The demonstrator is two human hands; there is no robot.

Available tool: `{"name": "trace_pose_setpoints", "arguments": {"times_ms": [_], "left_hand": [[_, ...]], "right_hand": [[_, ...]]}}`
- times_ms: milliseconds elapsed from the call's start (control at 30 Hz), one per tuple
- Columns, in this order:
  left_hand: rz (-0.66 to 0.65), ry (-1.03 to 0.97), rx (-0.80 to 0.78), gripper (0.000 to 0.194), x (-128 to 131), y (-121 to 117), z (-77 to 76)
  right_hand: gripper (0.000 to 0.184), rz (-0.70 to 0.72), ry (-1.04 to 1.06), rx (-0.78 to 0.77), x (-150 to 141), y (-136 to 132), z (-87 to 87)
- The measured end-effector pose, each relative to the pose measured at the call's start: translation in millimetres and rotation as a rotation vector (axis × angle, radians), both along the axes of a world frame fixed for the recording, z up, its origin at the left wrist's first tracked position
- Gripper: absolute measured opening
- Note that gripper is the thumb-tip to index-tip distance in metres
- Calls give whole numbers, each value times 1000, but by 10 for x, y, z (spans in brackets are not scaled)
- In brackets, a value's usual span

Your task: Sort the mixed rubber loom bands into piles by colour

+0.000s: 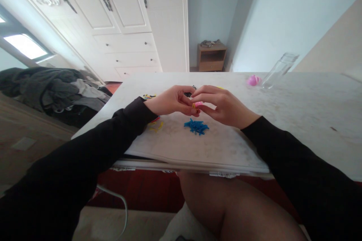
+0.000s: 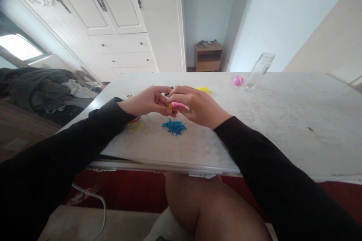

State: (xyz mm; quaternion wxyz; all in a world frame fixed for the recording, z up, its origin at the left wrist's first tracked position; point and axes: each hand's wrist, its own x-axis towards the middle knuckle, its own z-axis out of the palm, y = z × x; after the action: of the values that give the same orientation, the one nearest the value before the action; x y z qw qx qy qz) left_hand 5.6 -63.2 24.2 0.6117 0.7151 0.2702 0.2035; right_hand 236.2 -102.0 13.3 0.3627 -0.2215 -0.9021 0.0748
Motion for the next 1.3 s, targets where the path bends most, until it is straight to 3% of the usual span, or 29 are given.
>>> {"name": "trace_pose_setpoints", "arguments": {"times_ms": [200, 300, 467, 567, 900, 1133, 1300], "left_hand": [[-5, -12, -13, 60, 5, -8, -1], [42, -20, 1, 62, 1, -23, 27], [88, -11, 17, 46, 1, -28, 45], [118, -11, 17, 46, 5, -23, 40], [192, 16, 144, 32, -50, 68, -22], [223, 11, 69, 32, -5, 67, -27], [207, -27, 24, 33, -9, 53, -18]], "right_hand": [[15, -42, 44, -6, 13, 0, 17], [17, -214, 115, -36, 84, 3, 87], [10, -608, 299, -119, 398, 174, 125], [5, -721, 339, -183, 563, 296, 72], [9, -739, 193, -278, 621, 450, -109], [7, -721, 213, -254, 612, 439, -89], [6, -627, 254, -235, 444, 304, -14]]}}
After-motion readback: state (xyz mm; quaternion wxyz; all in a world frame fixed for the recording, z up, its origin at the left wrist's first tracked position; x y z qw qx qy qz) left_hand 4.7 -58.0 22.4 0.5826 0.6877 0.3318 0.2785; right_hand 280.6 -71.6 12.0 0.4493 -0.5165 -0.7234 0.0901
